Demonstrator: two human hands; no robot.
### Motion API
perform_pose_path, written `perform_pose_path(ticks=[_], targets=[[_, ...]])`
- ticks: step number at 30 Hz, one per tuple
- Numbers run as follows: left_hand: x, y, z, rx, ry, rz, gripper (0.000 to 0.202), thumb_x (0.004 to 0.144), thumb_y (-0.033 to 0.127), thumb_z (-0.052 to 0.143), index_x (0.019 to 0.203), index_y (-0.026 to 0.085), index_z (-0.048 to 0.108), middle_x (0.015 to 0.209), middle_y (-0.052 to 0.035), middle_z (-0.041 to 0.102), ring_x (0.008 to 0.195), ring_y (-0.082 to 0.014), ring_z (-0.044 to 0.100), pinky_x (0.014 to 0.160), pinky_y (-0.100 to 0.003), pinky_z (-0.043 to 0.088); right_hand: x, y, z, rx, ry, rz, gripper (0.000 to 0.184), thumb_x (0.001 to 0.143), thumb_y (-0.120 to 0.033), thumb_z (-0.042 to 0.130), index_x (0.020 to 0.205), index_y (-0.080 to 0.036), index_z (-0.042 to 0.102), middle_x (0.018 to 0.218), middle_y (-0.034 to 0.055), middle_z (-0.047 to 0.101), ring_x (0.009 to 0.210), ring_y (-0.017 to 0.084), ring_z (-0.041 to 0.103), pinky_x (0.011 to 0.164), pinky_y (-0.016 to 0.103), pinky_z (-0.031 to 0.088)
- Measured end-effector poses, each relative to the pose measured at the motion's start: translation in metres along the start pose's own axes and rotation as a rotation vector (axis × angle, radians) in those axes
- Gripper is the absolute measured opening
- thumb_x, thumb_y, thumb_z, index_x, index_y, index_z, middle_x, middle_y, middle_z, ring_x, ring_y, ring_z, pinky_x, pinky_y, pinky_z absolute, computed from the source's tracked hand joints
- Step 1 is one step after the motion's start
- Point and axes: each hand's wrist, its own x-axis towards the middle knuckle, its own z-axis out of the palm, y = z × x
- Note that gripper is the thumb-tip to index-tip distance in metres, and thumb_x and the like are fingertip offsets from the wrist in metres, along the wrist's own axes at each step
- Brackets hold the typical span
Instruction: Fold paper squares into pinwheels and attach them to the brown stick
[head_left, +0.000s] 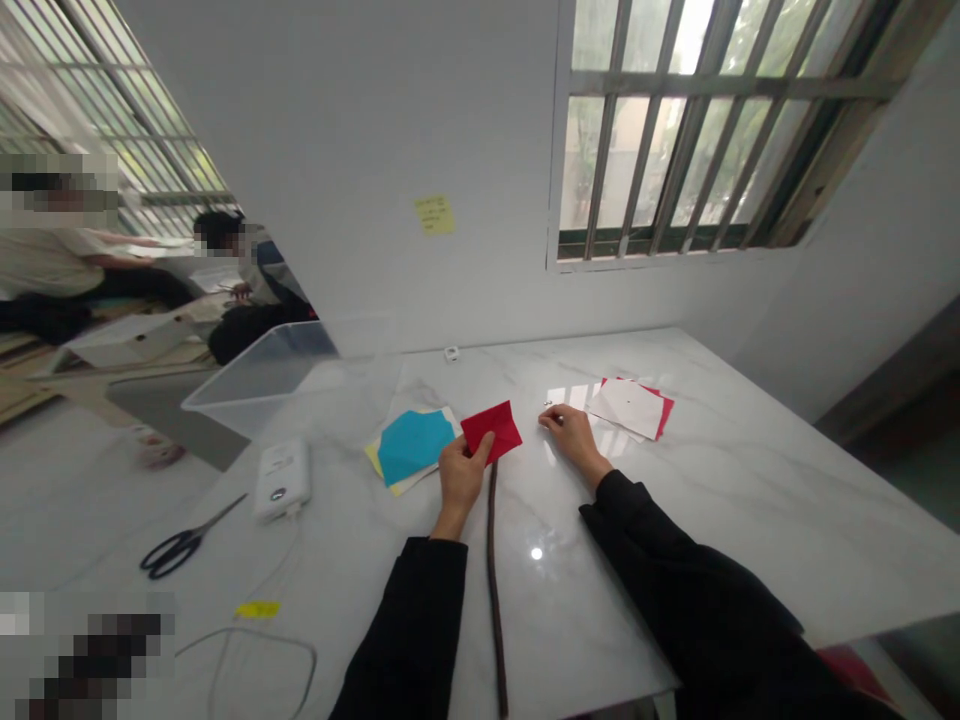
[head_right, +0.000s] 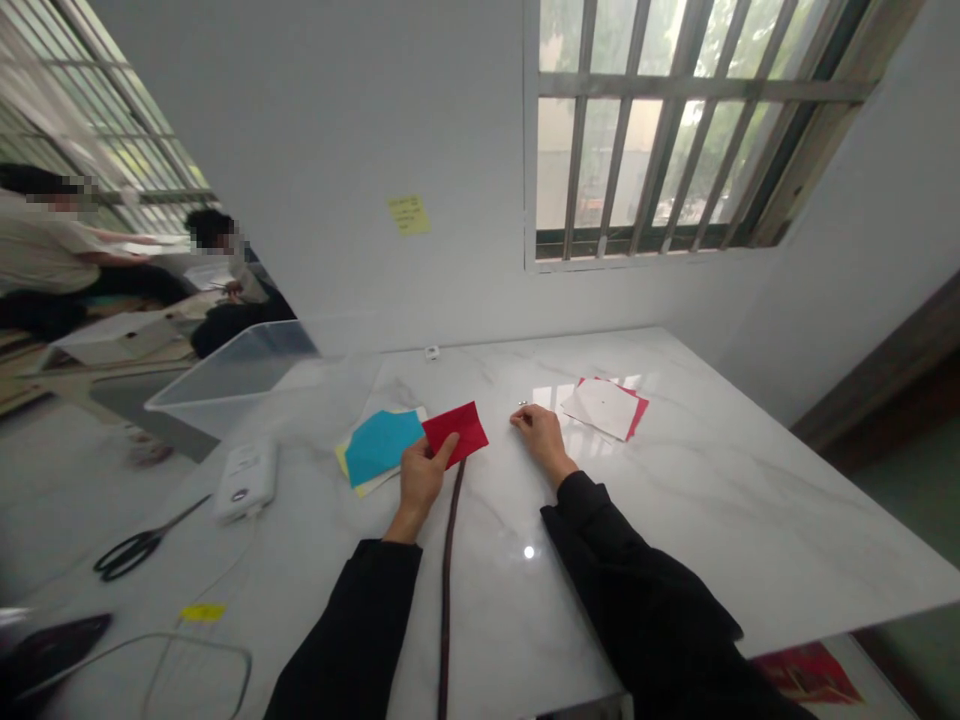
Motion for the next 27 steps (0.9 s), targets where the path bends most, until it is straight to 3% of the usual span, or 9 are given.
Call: perform_pose_path(ticks=[9,16,19,27], targets=[[-0.04,0.029,0.01,-0.294,-0.184,-0.165,0.044,0.073,0.05,0.08,0.095,0.011,0.076,0.092,-0.0116,0.078,0.081,-0.0258,0.073,0.075,-0.035,0.058,-0.045,-0.013,-0.024,0.236,0.006,0.17,0.021,0.08,-0.039,0.066,0.087,-0.021,0.074,0.076,0.0029,0.075,0.071,0.02,0.07,0.073,0.031,0.054],[-0.081,0.027,0.019,-0.497,-0.29,-0.334,0.047,0.072,0.048,0.082,0.1,0.011,0.076,0.094,-0.0119,0.078,0.085,-0.0262,0.074,0.081,-0.036,0.059,-0.079,-0.022,-0.047,0.231,0.013,0.246,0.031,0.085,-0.047,0.06,0.084,-0.02,0.075,0.071,0.0025,0.073,0.068,0.019,0.069,0.07,0.03,0.052],[-0.084,0.026,0.021,-0.461,-0.341,-0.369,0.047,0.069,0.048,0.084,0.097,0.01,0.076,0.091,-0.0128,0.078,0.083,-0.0272,0.074,0.078,-0.036,0.059,-0.083,-0.023,-0.052,0.178,0.011,0.26,0.032,0.085,-0.047,0.059,0.084,-0.02,0.076,0.069,0.0018,0.072,0.067,0.019,0.067,0.068,0.029,0.05],[-0.078,0.021,0.02,-0.312,-0.348,-0.295,0.052,0.068,0.05,0.083,0.099,0.01,0.075,0.095,-0.0139,0.078,0.086,-0.0272,0.074,0.081,-0.038,0.059,-0.082,-0.017,-0.052,0.218,-0.032,0.227,0.024,0.08,-0.039,0.064,0.09,-0.021,0.077,0.077,0.0027,0.076,0.073,0.02,0.07,0.074,0.032,0.054]])
